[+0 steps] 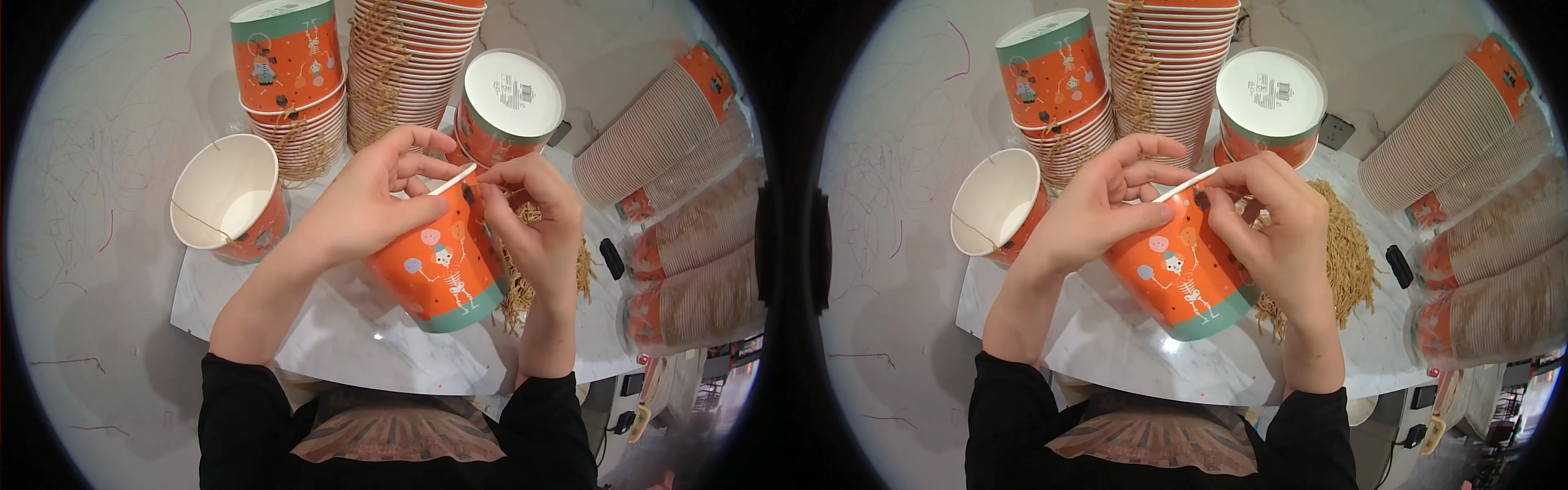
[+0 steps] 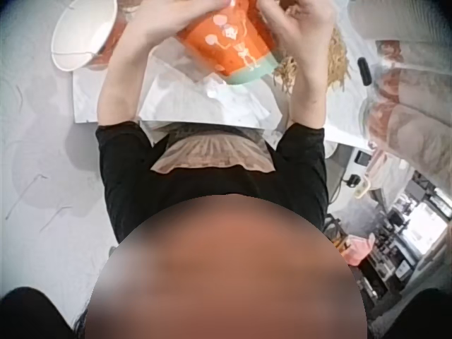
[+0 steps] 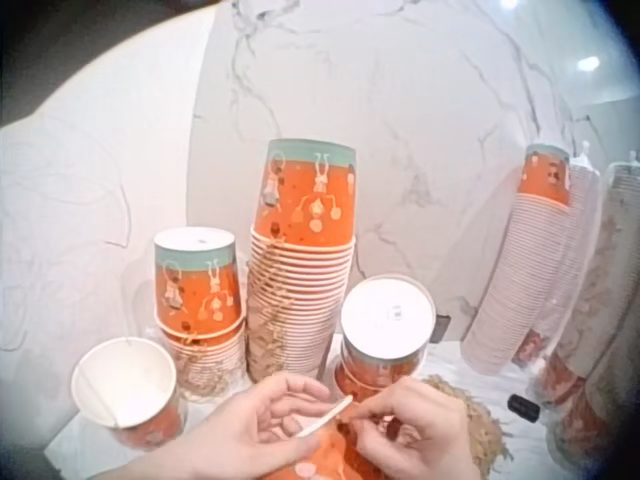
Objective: Attaching strings to the pre-punched holes in the rims of paper bowls for packaging.
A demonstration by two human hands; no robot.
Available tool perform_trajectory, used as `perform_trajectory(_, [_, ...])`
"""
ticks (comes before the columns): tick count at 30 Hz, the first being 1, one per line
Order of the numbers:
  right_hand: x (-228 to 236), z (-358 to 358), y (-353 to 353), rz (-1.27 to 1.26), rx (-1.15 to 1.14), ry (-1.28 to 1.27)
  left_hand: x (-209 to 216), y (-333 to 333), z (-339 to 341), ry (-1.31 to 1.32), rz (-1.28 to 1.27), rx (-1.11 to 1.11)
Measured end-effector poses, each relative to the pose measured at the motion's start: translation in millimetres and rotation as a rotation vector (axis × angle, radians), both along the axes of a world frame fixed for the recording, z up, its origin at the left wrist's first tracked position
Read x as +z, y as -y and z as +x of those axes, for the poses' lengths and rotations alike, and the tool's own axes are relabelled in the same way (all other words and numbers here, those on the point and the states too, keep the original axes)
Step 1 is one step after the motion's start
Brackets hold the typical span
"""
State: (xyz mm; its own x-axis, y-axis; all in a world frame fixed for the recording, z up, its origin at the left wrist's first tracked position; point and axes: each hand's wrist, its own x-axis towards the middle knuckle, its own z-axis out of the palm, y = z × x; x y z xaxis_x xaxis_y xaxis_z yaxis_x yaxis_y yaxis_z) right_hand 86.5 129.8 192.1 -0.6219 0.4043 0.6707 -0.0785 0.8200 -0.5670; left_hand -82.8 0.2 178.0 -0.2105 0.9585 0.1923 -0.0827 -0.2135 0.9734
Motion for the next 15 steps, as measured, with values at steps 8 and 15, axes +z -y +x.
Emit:
perform_trajectory(8, [-3.2,-3.3,-1.6,0.152,-0.002,0.003,-2.3,-4.9,0.3,0.189,-0.034,-0.004])
perform_trajectory(15, [-6.0,-5.2,-1.9,0.193,-0.007,0.013,2.8,-3.4,1.4,0.280,-0.056,-0.021])
